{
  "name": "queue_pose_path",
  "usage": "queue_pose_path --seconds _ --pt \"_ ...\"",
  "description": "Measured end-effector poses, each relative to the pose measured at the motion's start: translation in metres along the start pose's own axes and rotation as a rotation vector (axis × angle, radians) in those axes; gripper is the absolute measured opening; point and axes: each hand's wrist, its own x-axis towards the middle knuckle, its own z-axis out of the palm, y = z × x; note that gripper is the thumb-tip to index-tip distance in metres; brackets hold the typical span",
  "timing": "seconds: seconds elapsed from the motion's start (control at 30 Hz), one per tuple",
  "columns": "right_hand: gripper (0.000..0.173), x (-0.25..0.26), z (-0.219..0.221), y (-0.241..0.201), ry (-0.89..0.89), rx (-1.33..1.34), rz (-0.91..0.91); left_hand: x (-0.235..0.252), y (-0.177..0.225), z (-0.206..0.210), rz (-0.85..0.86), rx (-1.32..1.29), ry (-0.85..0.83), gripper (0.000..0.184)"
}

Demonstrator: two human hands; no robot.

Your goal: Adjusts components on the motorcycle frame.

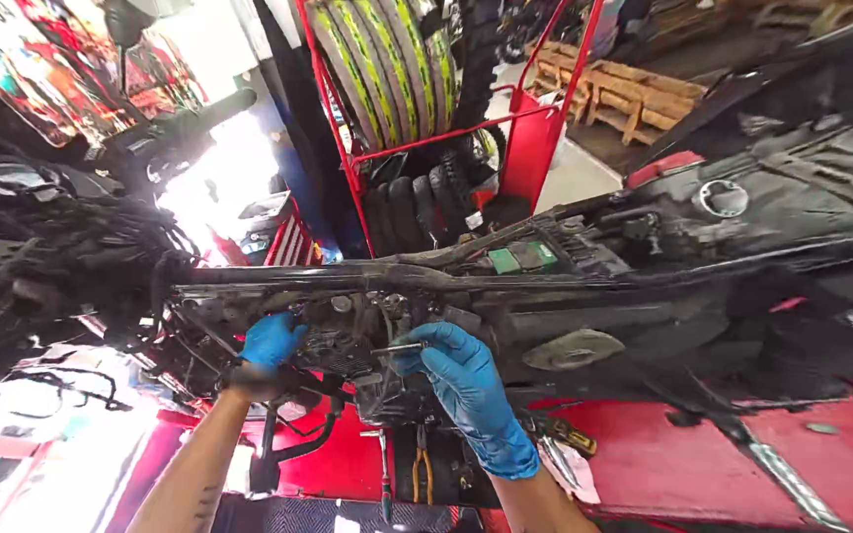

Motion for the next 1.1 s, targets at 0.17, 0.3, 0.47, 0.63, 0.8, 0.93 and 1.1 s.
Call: queue_pose_path --seconds 0.17,0.3,0.47,0.63,0.8,0.93,1.1 --pt "0.023 0.002 -0.028 -0.017 -0.059 0.028 0.012 -0.008 0.019 0.0 -0.122 0.109 0.029 0.054" --pt "0.023 0.003 -0.046 -0.023 -0.074 0.042 0.045 -0.008 0.017 0.003 -0.123 0.047 0.034 0.045" --pt "0.023 -0.004 -0.064 -0.03 -0.066 0.005 0.116 -0.01 0.02 0.002 -0.178 0.048 0.047 0.049" --pt "0.024 -0.022 -0.085 -0.031 -0.048 0.04 0.167 -0.005 0.022 0.0 -0.201 0.029 -0.002 0.047" --pt "0.025 -0.029 -0.099 -0.036 -0.052 0.068 0.177 -0.005 0.021 0.002 -0.167 -0.002 -0.033 0.044" --pt "0.025 -0.031 -0.105 -0.042 -0.045 0.053 0.191 -0.008 0.024 0.001 -0.231 0.049 -0.01 0.053" --pt "0.025 -0.033 -0.11 -0.045 -0.037 0.039 0.197 -0.009 0.018 0.004 -0.178 0.0 0.002 0.045"
